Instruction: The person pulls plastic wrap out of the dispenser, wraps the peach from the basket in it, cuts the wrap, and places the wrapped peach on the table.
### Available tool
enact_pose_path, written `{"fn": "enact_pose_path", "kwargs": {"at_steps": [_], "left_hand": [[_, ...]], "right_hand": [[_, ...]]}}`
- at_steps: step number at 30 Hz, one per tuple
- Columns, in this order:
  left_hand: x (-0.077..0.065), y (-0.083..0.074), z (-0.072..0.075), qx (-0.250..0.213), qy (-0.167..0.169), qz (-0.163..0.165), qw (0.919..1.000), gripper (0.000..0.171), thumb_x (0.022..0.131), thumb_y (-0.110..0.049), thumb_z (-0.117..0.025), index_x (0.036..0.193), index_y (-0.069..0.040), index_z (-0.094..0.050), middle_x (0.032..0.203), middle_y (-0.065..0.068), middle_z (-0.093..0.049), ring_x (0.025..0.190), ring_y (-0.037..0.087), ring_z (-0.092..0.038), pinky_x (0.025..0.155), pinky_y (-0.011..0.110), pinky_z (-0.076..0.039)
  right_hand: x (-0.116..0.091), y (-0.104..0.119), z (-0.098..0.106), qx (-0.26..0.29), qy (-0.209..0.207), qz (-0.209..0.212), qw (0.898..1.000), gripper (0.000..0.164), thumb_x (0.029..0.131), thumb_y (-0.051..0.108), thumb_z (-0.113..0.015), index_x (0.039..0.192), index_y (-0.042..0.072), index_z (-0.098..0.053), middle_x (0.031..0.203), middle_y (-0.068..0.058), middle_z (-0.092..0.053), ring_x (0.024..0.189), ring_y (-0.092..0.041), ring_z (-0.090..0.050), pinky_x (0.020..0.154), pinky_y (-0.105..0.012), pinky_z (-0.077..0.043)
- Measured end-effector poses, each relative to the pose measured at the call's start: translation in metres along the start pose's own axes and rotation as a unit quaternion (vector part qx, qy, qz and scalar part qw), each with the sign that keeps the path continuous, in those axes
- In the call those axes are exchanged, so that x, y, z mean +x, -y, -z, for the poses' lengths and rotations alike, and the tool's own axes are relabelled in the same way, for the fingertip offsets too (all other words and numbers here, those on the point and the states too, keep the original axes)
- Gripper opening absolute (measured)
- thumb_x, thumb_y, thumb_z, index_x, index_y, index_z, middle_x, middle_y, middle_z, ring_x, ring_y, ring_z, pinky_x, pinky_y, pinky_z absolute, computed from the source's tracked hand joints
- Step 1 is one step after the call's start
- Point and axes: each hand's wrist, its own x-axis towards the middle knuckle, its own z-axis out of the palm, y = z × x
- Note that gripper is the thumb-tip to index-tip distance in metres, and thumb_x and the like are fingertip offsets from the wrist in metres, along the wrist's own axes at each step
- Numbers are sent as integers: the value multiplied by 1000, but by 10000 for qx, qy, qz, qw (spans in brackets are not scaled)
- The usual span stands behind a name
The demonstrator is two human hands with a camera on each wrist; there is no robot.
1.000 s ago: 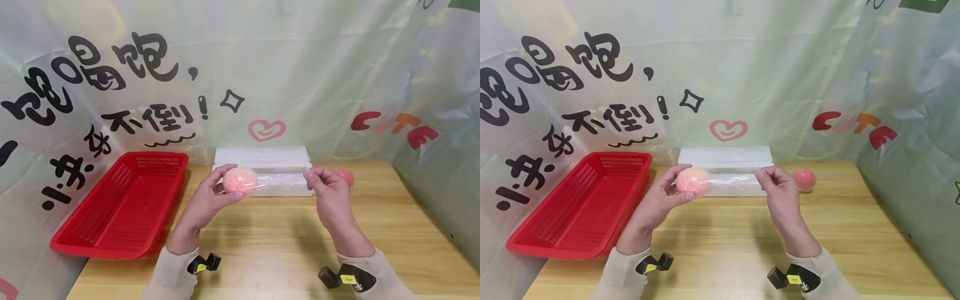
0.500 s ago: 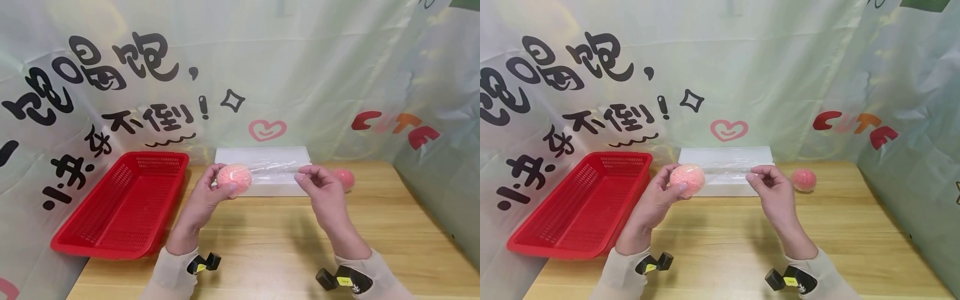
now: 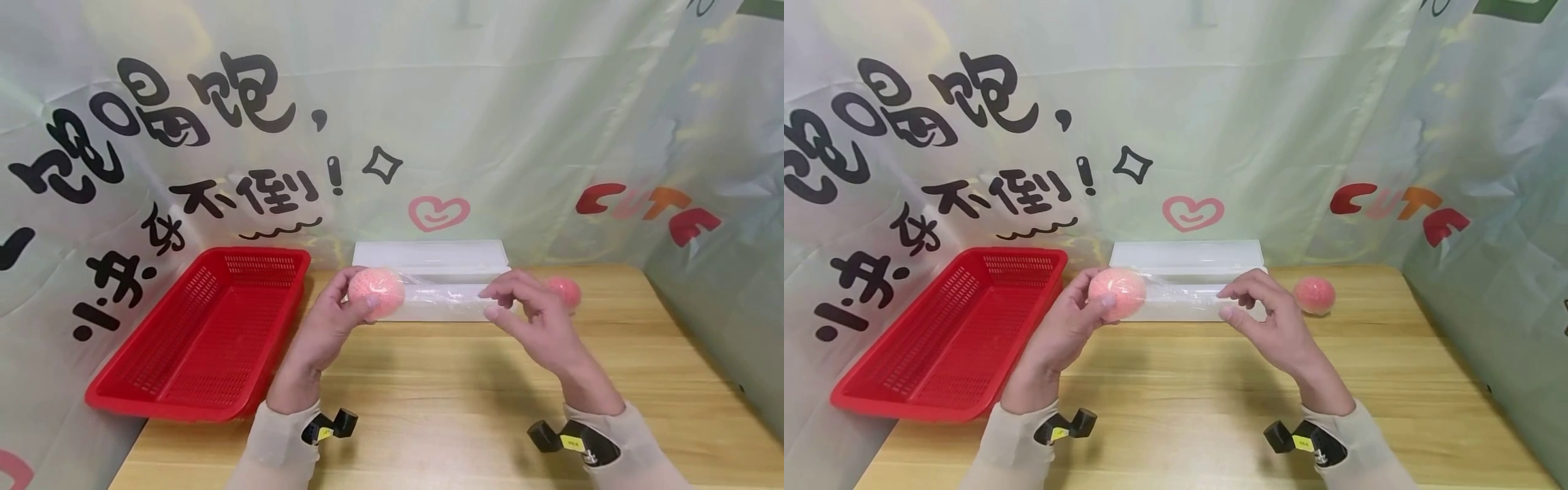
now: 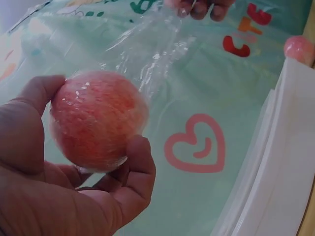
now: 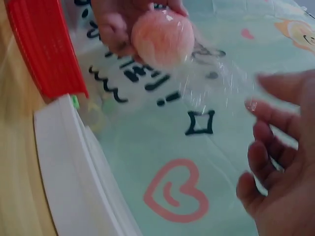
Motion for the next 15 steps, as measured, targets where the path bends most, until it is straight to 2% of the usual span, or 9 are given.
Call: {"fn": "enact_pose_path", "kwargs": {"at_steps": [2,4,6,8,12,15], "left_hand": [[-1,-1,-1,9,83,9,10000,51,97,-6,-69,144,-10,-48,143,12,-50,115,28,-62,93,31,-58],[-1,-2,-2,29,122,40,9999,56,96,-5,-72,146,-14,-48,146,12,-49,119,29,-62,95,33,-58],[-2,-2,-3,-19,169,37,9998,61,93,-3,-74,147,-16,-48,146,13,-50,123,31,-61,97,34,-59],[-3,-3,-4,-20,225,20,9997,64,91,-1,-76,147,-18,-48,146,13,-51,125,32,-60,96,35,-60],[-4,-3,-4,-8,464,-46,9989,70,88,3,-78,148,-17,-47,146,14,-50,125,34,-61,95,37,-61],[-5,-4,-2,82,617,-71,9980,75,87,6,-79,150,-15,-44,148,16,-48,125,35,-61,95,37,-61]], "right_hand": [[0,5,-2,-183,-115,-683,9974,15,95,-9,-65,100,2,-75,93,2,-65,89,-14,-54,78,-24,-44],[0,10,-5,-520,-211,-1356,9892,13,103,4,-63,97,3,-75,89,2,-66,86,-14,-54,77,-25,-45],[1,14,-8,-881,-172,-2051,9746,22,107,20,-64,94,6,-75,91,1,-70,88,-12,-57,79,-24,-47],[3,16,-9,-953,38,-2629,9601,28,106,30,-66,91,7,-74,90,-2,-70,89,-15,-58,80,-26,-47],[6,16,-8,-464,212,-3301,9426,30,103,29,-71,89,3,-70,85,1,-65,90,-16,-55,79,-29,-46],[6,14,-4,-106,-75,-3524,9357,36,103,28,-71,86,-2,-62,75,5,-54,88,-17,-51,76,-31,-42]]}}
